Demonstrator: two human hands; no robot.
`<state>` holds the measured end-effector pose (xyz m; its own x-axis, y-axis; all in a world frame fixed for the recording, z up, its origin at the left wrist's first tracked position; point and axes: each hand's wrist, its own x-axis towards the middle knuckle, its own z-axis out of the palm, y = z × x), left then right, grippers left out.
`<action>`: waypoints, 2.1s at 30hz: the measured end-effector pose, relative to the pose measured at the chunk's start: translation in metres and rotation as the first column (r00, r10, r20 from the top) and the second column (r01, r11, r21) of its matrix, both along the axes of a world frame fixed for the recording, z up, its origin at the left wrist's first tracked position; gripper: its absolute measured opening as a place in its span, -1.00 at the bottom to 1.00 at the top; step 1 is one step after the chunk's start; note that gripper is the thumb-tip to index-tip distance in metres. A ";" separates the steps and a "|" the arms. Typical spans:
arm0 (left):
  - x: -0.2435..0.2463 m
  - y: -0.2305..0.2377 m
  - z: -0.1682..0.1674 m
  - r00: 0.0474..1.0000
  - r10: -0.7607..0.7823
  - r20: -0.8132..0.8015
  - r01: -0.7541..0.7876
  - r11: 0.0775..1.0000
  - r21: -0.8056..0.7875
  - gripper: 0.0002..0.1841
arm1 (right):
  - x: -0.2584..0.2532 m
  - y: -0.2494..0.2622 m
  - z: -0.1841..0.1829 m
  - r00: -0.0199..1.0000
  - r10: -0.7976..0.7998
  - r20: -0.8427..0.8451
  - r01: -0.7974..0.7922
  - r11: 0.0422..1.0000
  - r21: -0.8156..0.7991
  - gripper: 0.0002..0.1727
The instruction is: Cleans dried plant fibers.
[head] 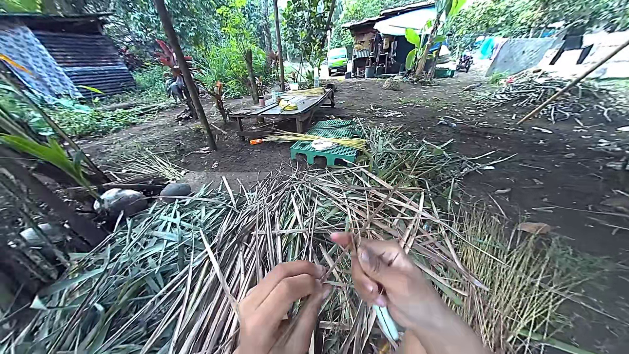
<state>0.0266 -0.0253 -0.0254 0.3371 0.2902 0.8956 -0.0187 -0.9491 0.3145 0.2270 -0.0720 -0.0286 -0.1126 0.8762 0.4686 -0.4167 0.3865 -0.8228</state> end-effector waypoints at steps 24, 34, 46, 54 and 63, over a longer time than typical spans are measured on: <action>-0.024 -0.015 0.016 0.962 0.045 0.270 0.011 0.979 -0.203 -0.92 | 0.077 0.038 -0.004 0.921 -0.338 -0.194 0.296 0.930 -0.219 -0.52; -0.006 -0.020 0.014 0.955 -0.066 0.290 0.180 0.904 -0.387 -0.89 | -0.029 -0.004 0.016 0.915 0.356 -0.190 -0.378 0.921 -0.093 -0.57; -0.038 -0.019 0.016 0.962 0.013 0.273 0.062 0.963 -0.264 -0.89 | 0.067 0.050 0.024 0.826 -0.426 -0.368 0.309 0.890 -0.336 -0.46; -0.043 -0.006 0.014 0.946 0.154 0.286 -0.073 0.958 -0.276 -0.89 | 0.022 0.052 -0.047 0.251 0.241 0.938 0.052 0.964 -0.262 -0.50; -0.036 0.019 0.005 0.952 0.155 0.266 -0.038 0.917 -0.398 -0.86 | 0.055 0.014 0.033 0.774 -0.308 0.554 0.019 0.885 0.466 -0.50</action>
<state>-0.0095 -0.0063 -0.0208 0.0367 0.6483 0.7605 -0.0778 -0.7569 0.6489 0.2824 -0.0576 0.0042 -0.3673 0.6458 0.6694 0.2058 0.7582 -0.6187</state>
